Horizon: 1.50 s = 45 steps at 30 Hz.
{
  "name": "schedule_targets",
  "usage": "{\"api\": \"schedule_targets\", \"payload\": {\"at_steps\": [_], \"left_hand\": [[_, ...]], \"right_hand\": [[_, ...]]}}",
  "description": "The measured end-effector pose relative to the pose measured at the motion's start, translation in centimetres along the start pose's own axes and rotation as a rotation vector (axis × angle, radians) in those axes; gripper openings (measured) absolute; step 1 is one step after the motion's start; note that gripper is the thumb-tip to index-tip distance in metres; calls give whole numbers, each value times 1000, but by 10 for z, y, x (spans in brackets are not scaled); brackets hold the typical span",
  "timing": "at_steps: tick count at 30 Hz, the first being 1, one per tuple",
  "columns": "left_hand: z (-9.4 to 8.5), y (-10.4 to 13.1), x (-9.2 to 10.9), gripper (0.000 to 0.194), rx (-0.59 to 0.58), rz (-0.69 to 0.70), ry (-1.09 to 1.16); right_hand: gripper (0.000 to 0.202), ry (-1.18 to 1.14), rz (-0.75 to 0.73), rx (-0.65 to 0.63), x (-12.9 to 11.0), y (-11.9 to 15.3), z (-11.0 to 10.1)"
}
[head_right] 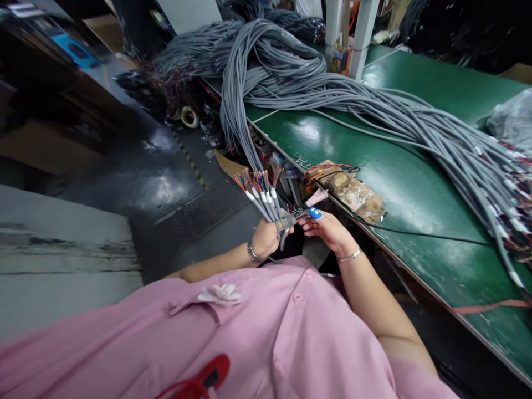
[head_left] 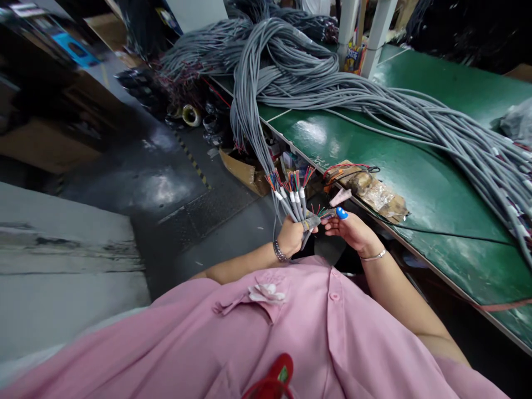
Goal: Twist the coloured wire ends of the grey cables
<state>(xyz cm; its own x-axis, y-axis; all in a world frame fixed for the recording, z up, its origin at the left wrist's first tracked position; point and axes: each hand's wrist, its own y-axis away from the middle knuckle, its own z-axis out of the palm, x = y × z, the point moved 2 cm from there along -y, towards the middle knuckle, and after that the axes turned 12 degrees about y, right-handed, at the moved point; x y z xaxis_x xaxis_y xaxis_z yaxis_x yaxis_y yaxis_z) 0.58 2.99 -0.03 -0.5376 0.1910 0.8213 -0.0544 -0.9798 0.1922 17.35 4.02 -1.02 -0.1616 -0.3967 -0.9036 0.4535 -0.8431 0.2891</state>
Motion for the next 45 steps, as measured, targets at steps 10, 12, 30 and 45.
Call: {"api": "schedule_targets", "payload": {"at_steps": [10,12,30,45], "left_hand": [[-3,3,-10,22,-129,-96,-187],[-1,3,-8,23,-156,-162,-222],[-3,-3,-6,24,-172,-127,-145],[8,-12,15,22,-199,-130,-46]], "right_hand": [[23,292,-200,159,-8,-1,18],[24,312,-218,123,-9,1,21],[26,129,-76,191,-2,5,11],[43,-212,-135,412,4,-4,-11]]}}
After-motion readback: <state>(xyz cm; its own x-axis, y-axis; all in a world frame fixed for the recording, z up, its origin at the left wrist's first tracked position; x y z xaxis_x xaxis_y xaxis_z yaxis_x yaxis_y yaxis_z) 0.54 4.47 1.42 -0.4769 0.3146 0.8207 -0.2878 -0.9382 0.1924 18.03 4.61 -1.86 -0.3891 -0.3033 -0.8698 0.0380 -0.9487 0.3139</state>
